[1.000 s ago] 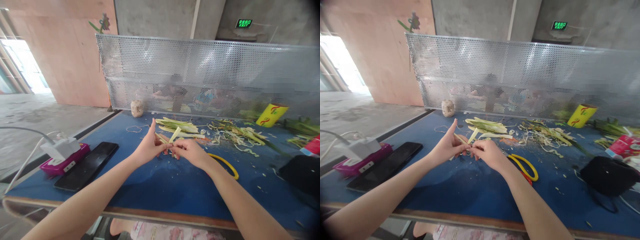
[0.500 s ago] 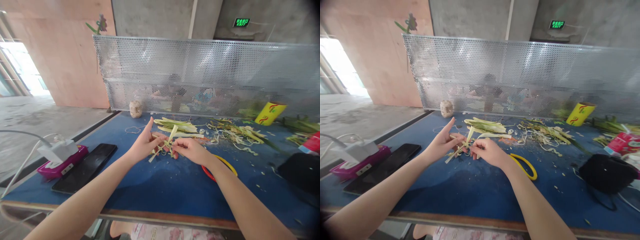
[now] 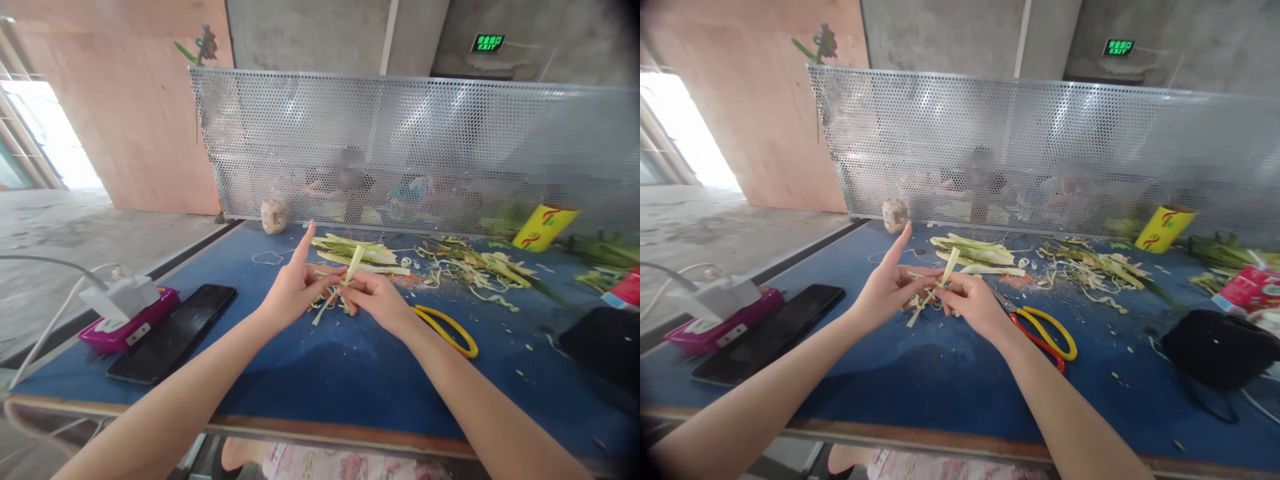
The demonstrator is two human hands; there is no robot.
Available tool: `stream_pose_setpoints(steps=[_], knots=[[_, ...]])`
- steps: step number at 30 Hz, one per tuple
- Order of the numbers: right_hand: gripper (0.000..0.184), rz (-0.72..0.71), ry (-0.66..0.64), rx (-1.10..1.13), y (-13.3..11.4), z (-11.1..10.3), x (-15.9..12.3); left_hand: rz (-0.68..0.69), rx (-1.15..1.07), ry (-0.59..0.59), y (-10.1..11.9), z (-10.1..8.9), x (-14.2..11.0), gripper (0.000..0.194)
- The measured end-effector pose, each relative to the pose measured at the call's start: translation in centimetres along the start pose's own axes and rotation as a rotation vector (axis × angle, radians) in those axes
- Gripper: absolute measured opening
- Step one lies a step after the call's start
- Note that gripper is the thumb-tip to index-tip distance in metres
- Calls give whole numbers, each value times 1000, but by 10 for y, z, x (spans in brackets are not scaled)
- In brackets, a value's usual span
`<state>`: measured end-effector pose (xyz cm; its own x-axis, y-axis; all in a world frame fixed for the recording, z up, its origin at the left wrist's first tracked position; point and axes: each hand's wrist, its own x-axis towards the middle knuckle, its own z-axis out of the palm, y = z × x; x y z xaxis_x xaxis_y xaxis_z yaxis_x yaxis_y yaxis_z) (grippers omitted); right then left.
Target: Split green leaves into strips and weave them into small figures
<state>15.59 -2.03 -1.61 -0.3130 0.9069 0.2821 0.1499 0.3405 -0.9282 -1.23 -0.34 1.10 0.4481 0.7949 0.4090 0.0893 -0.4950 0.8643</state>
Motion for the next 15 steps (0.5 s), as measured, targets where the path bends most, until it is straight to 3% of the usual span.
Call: stream_pose_setpoints(steps=[10, 15], knots=[[25, 91, 50, 43, -1, 1, 1, 14, 223, 8, 3, 0, 0, 83], [21, 92, 71, 43, -3, 1, 2, -46, 94, 17, 0, -3, 4, 87]])
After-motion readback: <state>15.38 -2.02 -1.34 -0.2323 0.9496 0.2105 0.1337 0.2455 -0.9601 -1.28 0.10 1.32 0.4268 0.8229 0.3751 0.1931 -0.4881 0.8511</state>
